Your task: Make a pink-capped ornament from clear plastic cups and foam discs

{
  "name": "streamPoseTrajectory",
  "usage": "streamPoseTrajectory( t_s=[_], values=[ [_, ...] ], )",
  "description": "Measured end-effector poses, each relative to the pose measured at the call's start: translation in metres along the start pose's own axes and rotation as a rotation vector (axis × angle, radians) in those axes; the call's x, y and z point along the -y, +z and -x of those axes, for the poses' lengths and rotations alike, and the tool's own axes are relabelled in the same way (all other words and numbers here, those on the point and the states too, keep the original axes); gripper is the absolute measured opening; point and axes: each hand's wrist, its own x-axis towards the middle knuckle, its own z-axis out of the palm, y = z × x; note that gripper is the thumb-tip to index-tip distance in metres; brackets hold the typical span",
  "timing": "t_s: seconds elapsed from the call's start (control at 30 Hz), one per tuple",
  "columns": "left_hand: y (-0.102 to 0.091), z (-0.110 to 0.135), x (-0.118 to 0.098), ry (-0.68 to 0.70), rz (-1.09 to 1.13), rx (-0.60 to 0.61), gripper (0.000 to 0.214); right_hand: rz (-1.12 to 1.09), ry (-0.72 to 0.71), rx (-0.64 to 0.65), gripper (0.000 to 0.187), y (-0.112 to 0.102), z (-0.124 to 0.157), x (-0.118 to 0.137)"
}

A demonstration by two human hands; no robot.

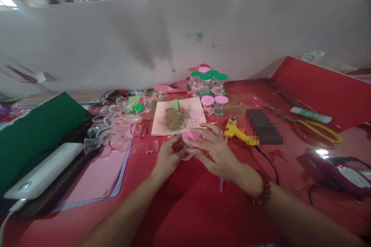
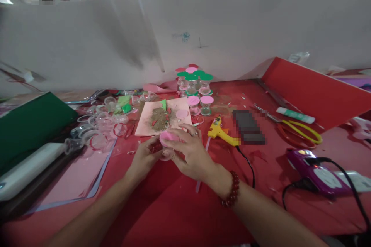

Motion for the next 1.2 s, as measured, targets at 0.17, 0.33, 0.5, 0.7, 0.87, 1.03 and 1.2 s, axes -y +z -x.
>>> streamPoseTrajectory(
  t_s=[0.17,0.33,0.5,0.7,0.87,1.03,1.2],
  values=[
    [-0.001,-0.002,0.001,0.013,-0.148,-0.077,0.043,-0.132,0.022,-0.222,0.023,-0.009,-0.004,0.002],
    [-0.001,0.002,0.003,0.125,-0.416,-0.165,0.041,-0.210,0.224,-0.357,0.020,-0.009,-0.003,-0.003],
    [0.002,0.005,0.001,0.188,-0.538,-0.152,0.040,-0.251,0.188,-0.227,0.027,-0.002,-0.002,-0.005],
    [0.000,0.005,-0.009,0.204,-0.544,-0.186,0.019,-0.089,-0.034,-0.019,0.032,0.001,-0.002,0.001],
    [-0.004,0.002,-0.007,0.109,-0.411,-0.204,0.031,-0.176,-0.002,-0.179,0.027,-0.005,0.000,0.002],
    [-0.004,0.000,0.001,0.037,-0.341,-0.248,0.046,-0.341,0.332,-0.358,0.040,-0.006,0.003,-0.006],
    [-0.002,0.000,-0.002,0.024,-0.359,-0.210,0.048,-0.290,0.234,-0.231,0.027,-0.005,-0.005,-0.011]
  ],
)
